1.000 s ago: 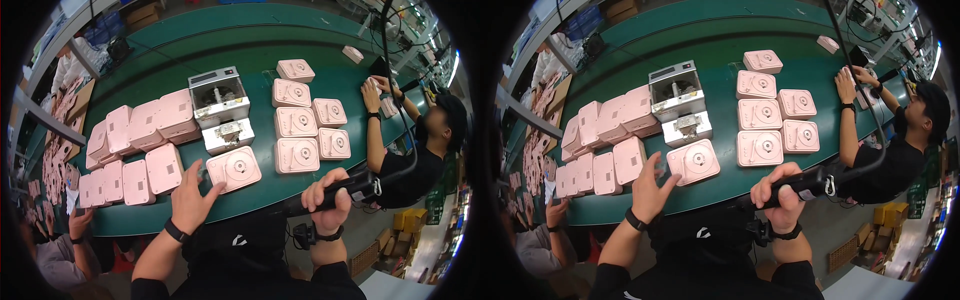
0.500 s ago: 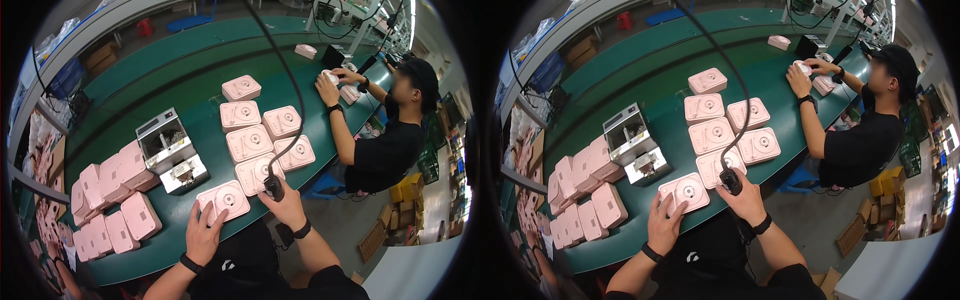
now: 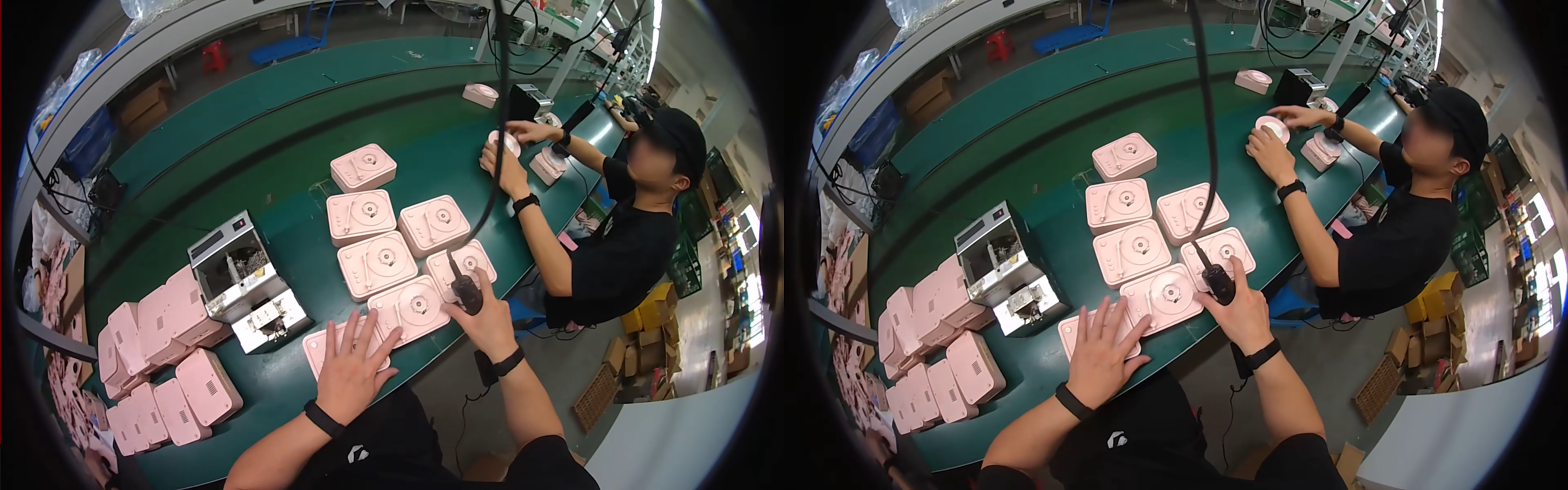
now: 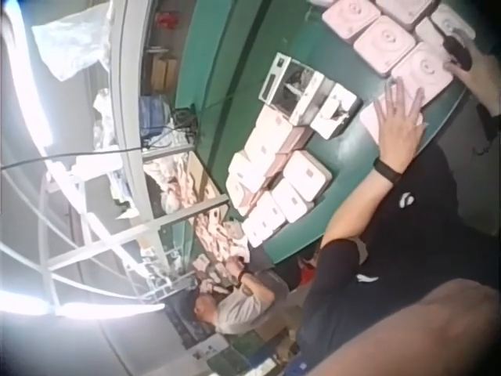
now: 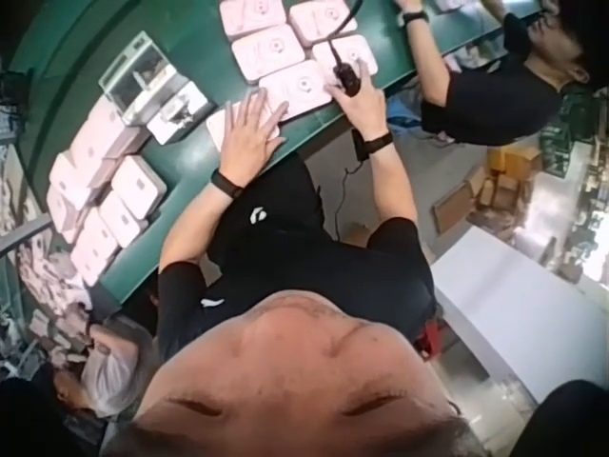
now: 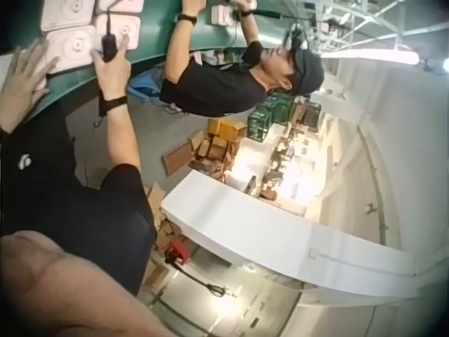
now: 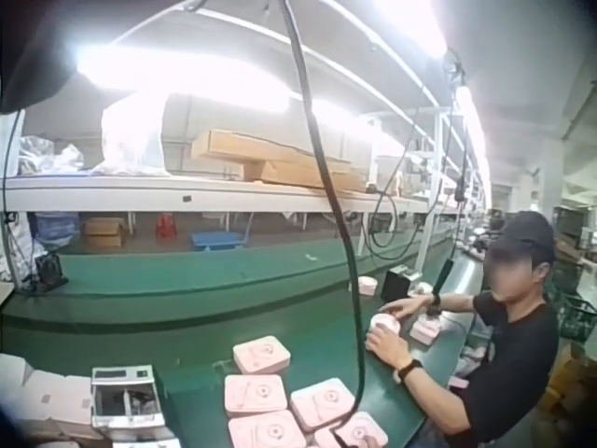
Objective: The person picks up a pink device, places it on the table, and drives screws into the back using a power screwdriver. They then flip the device over, press the front panel, and set it aside before repeating the process.
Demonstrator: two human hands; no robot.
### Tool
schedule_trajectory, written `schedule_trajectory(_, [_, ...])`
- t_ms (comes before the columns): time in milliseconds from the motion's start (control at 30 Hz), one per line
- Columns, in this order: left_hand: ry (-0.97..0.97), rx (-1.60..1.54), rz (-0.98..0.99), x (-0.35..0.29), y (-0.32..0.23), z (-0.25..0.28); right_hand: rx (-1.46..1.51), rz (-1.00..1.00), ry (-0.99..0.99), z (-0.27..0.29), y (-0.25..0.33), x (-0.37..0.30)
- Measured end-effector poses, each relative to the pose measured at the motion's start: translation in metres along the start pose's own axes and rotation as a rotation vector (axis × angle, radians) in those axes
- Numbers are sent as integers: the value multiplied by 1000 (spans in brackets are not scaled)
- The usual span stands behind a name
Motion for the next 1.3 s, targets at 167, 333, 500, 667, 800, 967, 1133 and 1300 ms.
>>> schedule_trajectory(167, [34,122,19,33,0,-8,-14,100,-25,7,-12,29])
schedule_trajectory(333, [-6,95,22,66,-7,-15,11,180,-25,23,-24,73])
schedule_trajectory(500, [-47,79,47,94,-15,-21,-23,161,-34,31,-29,109])
schedule_trajectory(667, [-72,80,40,106,-14,-28,-56,90,-33,31,-24,128])
schedule_trajectory(800, [-47,-9,43,88,-6,-19,-48,91,-105,38,-13,115])
schedule_trajectory(967, [28,93,75,46,-2,2,-9,196,-242,46,2,49])
schedule_trajectory(1133, [38,-30,22,24,-2,15,215,222,-229,40,-7,-30])
schedule_trajectory(1300, [-170,0,76,74,-7,49,397,100,-102,31,-23,-97])
Point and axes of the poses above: each hand's wrist, its own x-axis towards the middle knuckle, its own z-axis out of the back of the hand, y = z × x, the point moved 2 cm from there along x, towards the middle knuckle, and after that the axes turned 10 degrees about y, right-handed, at the moved point
